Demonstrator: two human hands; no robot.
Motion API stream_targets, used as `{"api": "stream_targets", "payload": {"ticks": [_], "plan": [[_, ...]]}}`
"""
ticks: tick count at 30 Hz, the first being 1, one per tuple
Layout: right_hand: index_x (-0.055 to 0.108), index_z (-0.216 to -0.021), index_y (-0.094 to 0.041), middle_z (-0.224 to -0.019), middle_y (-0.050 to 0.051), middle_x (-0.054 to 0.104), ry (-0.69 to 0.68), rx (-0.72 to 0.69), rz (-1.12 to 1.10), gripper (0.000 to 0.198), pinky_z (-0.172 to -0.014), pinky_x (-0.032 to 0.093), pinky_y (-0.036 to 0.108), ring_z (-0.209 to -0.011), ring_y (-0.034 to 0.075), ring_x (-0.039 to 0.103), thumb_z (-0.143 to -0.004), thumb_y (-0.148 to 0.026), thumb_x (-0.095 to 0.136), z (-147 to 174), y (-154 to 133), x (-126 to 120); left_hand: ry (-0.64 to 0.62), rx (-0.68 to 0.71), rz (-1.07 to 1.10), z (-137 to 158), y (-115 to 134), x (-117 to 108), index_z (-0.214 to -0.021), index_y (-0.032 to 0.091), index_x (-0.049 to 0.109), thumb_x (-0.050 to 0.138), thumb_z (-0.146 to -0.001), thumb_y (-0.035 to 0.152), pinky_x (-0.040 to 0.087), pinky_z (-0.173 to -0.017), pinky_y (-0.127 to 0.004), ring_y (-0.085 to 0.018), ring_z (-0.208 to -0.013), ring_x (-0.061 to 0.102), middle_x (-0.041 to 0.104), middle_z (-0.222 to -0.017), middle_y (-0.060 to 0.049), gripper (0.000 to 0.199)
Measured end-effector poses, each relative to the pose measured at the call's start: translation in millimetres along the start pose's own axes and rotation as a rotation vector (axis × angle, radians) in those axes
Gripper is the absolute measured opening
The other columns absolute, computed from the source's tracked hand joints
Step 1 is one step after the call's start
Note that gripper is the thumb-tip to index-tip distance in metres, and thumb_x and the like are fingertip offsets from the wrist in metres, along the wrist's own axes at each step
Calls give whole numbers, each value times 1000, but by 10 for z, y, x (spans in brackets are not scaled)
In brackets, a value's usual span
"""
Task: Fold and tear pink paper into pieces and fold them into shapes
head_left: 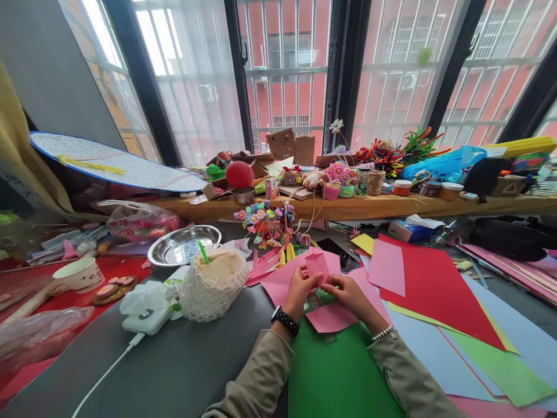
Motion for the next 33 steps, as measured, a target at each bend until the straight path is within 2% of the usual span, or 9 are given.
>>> {"api": "stream_targets", "payload": {"ticks": [3, 10, 17, 25, 33], "plan": [[53, -56, -16, -52, -3, 50, -5, 7, -19, 24, -50, 33, 22, -51, 11, 44, -67, -37, 54, -1, -1, -6, 8, 6, 4, -17, -10, -11, -84, 14, 43, 74, -48, 25, 43, -52, -23, -12, -53, 57, 59, -62, 0, 49], [58, -74, -15, -72, 3, 61, 28, 33, -113, 24, -62, 41, 24, -68, 15, 54, -66, -37, 56, -23, 41, -50, 4, 5, -19, -31, -31, -30, -83, 15, 44, 73, -49, 27, 44, -54, -24, -14, -57, 59, 62, -67, -3, 46], [59, -63, -14, -59, 1, 57, 82, 48, -100, 25, -53, 38, 23, -57, 13, 50, -65, -39, 55, -34, 106, -73, 9, 11, -69, -2, -20, -2, -83, 13, 44, 74, -47, 27, 37, -45, -19, -12, -47, 56, 61, -58, -1, 49], [60, -63, -14, -60, 3, 59, 125, 36, -106, 31, -58, 41, 25, -60, 15, 53, -68, -43, 51, -30, 106, -78, 12, 30, -58, -14, -40, 7, -86, 14, 40, 75, -44, 29, 41, -51, -23, -14, -52, 58, 63, -65, -3, 56], [55, -58, -16, -60, 5, 58, 195, 39, -49, 39, -58, 41, 26, -60, 16, 54, -74, -48, 38, -51, 143, -74, 15, 30, -51, -41, -67, -17, -86, 14, 41, 75, -44, 29, 42, -52, -23, -13, -53, 58, 62, -64, -2, 56]]}}
Point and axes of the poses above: each hand's wrist, its own z-axis away from the middle knuckle, its own x-axis out of the palm, y = z × x, the point moved 2 cm from there along -z, towards the middle knuckle
